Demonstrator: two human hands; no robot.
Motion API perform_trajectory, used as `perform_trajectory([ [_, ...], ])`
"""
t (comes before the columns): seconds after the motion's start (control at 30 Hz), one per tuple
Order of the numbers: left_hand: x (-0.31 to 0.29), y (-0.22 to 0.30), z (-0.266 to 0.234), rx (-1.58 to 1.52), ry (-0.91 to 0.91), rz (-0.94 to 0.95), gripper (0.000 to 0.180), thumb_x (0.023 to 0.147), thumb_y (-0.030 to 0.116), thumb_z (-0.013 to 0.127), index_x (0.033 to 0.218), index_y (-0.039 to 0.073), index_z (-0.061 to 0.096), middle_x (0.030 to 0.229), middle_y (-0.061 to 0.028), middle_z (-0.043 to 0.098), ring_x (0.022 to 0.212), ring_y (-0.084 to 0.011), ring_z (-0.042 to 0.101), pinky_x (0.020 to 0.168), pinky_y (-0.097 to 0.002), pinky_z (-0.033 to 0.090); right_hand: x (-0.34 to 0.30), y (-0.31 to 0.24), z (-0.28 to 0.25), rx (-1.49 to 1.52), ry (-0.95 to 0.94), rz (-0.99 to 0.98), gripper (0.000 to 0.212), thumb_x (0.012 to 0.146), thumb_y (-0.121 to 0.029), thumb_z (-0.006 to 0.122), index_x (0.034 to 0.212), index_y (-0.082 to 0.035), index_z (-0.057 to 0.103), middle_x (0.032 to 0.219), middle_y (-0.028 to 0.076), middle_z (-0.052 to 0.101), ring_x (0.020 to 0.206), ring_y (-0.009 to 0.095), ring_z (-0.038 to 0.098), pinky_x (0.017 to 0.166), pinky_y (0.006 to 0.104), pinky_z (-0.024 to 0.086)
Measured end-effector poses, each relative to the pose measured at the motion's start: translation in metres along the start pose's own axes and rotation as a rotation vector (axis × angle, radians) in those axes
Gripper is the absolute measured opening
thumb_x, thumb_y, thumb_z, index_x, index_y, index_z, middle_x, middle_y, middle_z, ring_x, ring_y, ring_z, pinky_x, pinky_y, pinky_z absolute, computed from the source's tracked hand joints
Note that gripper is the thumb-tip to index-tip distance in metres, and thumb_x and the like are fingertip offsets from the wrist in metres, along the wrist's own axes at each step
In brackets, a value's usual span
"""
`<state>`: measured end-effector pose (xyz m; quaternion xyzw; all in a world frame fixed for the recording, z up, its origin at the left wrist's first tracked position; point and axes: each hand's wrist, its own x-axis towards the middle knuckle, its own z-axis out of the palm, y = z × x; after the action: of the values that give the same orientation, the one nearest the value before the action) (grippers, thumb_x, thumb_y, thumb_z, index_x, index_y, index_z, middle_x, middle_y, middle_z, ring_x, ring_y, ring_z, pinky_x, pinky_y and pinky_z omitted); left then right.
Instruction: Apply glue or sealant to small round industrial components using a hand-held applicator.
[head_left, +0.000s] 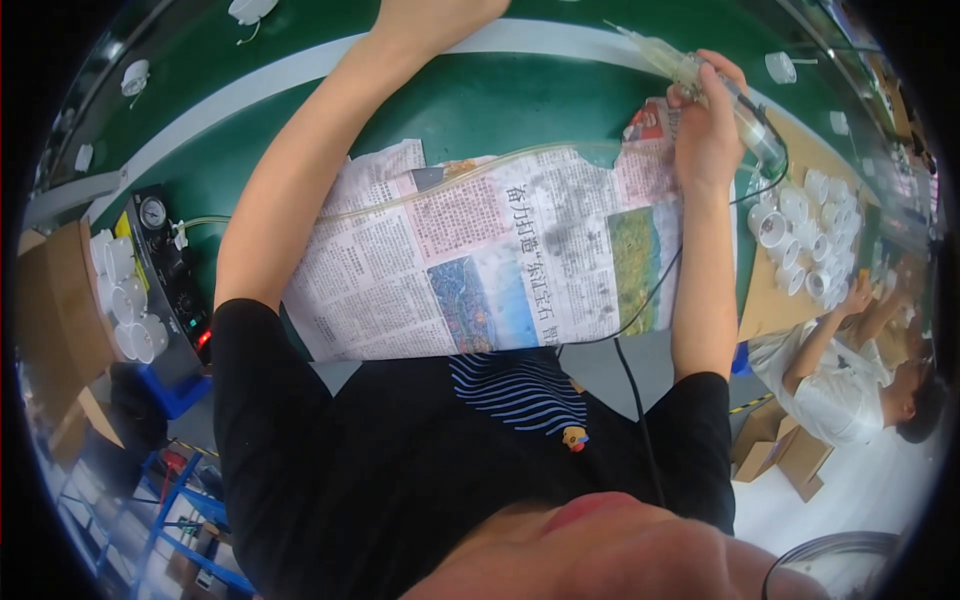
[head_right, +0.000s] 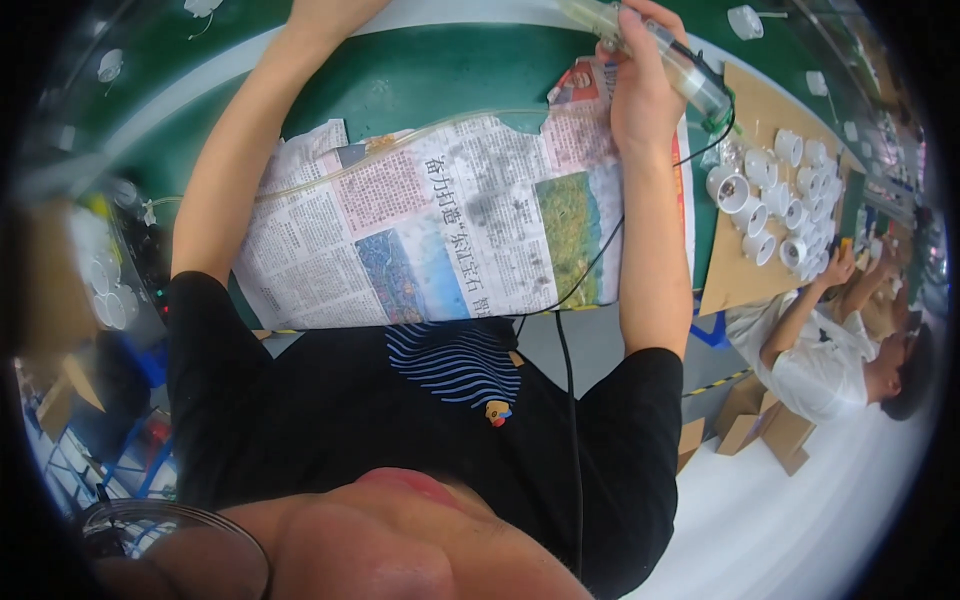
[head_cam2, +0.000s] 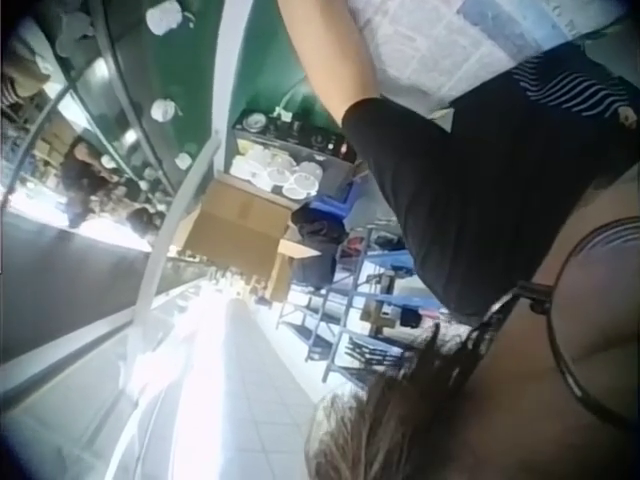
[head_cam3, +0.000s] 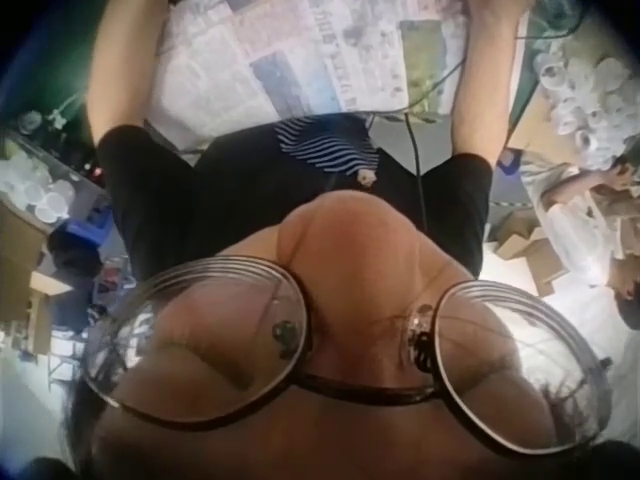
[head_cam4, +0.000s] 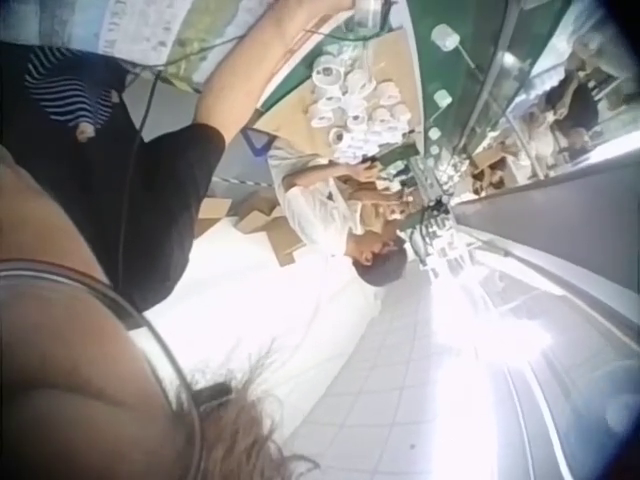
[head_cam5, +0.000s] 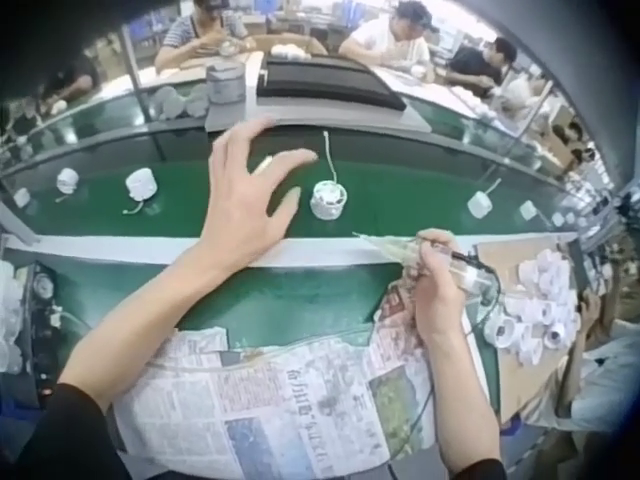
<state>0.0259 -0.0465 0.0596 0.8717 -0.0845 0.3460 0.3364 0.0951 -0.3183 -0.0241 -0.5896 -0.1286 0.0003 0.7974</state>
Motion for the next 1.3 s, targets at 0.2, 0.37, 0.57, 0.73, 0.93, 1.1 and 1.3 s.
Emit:
perform_trajectory([
  [0.2,-0.031,0.083,-0.028,-0.543,-0.422,0.284,0.034,0.085,0.008,0.075,0.118,0.007,0.067,0.113,-0.0114,0.066,0.107,-0.0286,0.062,0.094,-0.0385,0.05,-0.026,-0.02,0.019,0.038,0.178,0.122,0.023,0.098,-0.019,0.066,0.117,-0.006,0.064,0.1,0.003,0.062,0.082,0.012,0.056,0.073,0.027,0.047],
  [0.37,-0.072,0.132,-0.034,-0.888,-0.605,0.367,0.034,0.086,0.007,0.074,0.119,0.007,0.067,0.113,-0.0111,0.066,0.106,-0.0281,0.062,0.094,-0.0378,0.05,-0.018,-0.029,0.035,-0.277,0.275,0.325,0.023,0.102,-0.031,0.062,0.11,-0.01,0.063,0.09,-0.002,0.06,0.076,0.008,0.054,0.068,0.0256,0.043],
  [0.57,-0.092,0.148,-0.028,-1.011,-0.657,0.363,0.033,0.086,0.007,0.073,0.119,0.006,0.066,0.112,-0.0107,0.066,0.106,-0.0275,0.062,0.095,-0.037,0.05,-0.014,-0.011,0.019,-0.077,0.021,0.087,0.015,0.097,-0.02,0.067,0.109,-0.011,0.063,0.087,-0.005,0.055,0.078,0.005,0.053,0.067,0.0212,0.039],
  [0.73,-0.098,0.146,-0.032,-1.062,-0.684,0.367,0.033,0.087,0.007,0.072,0.119,0.006,0.066,0.112,-0.0104,0.067,0.106,-0.0269,0.062,0.095,-0.0363,0.05,-0.014,-0.009,0.02,-0.034,-0.032,0.067,0.017,0.097,-0.019,0.067,0.11,-0.01,0.062,0.091,-0.004,0.057,0.081,0.005,0.053,0.067,0.0191,0.038],
  [0.93,-0.094,0.145,-0.026,-1.113,-0.687,0.394,0.032,0.088,0.007,0.071,0.119,0.006,0.065,0.112,-0.01,0.067,0.105,-0.0263,0.062,0.095,-0.0355,0.05,-0.012,-0.007,0.022,0.248,-0.108,0.174,0.018,0.096,-0.019,0.068,0.111,-0.01,0.062,0.093,-0.003,0.059,0.082,0.005,0.054,0.07,0.0199,0.039],
  [1.1,-0.101,0.161,-0.029,-1.124,-0.666,0.378,0.032,0.088,0.006,0.07,0.12,0.006,0.064,0.111,-0.0097,0.067,0.105,-0.0258,0.062,0.095,-0.0348,0.05,-0.019,-0.008,0.018,0.288,-0.116,0.182,0.018,0.096,-0.018,0.069,0.11,-0.01,0.062,0.092,-0.003,0.06,0.082,0.006,0.054,0.073,0.0206,0.04],
  [1.3,-0.1,0.195,-0.02,-1.168,-0.641,0.42,0.031,0.089,0.006,0.069,0.12,0.006,0.064,0.111,-0.0093,0.068,0.104,-0.0252,0.062,0.095,-0.034,0.05,-0.015,-0.01,0.019,-0.124,-0.039,0.083,0.018,0.095,-0.017,0.07,0.109,-0.01,0.062,0.091,-0.003,0.059,0.082,0.006,0.055,0.074,0.0205,0.04],
])
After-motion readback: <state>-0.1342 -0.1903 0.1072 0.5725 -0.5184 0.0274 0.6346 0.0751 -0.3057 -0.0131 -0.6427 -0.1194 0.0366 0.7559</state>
